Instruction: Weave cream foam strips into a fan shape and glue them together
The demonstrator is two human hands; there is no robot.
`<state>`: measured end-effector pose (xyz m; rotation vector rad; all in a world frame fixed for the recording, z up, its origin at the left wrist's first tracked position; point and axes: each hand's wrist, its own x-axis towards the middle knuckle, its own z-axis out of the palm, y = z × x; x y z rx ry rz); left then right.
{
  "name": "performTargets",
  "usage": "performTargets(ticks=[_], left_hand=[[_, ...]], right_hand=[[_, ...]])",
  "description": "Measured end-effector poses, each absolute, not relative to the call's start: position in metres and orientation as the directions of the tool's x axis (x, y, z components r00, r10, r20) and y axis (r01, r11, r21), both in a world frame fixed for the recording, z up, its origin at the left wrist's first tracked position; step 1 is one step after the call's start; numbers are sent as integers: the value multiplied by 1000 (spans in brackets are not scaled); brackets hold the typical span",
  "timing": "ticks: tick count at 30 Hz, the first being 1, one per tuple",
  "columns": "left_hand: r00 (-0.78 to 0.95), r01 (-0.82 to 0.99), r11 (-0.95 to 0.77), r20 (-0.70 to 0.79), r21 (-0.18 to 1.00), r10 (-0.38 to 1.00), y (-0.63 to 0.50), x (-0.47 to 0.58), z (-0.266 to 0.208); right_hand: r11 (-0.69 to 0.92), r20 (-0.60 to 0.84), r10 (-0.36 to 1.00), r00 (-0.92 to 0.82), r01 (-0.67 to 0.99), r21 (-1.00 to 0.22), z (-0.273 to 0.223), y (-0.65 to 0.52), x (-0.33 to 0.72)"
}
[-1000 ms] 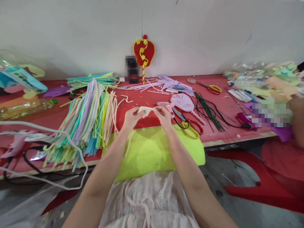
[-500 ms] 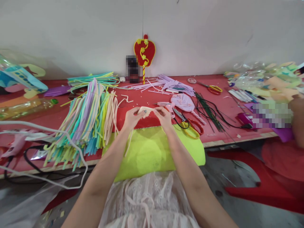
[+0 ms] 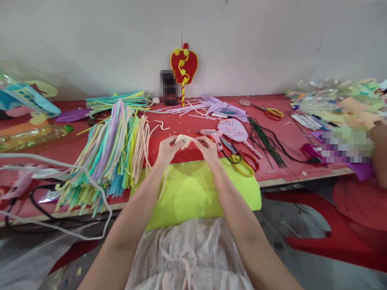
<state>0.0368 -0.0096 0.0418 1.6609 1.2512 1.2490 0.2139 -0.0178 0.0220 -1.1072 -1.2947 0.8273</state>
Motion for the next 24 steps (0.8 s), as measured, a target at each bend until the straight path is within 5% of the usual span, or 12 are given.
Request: performTargets(ticks=[24], left_hand=[[77,227,-251,239,941,968,-10,36,43]], right_hand=[[272,287,951,114,132,-953,24,-18,215]])
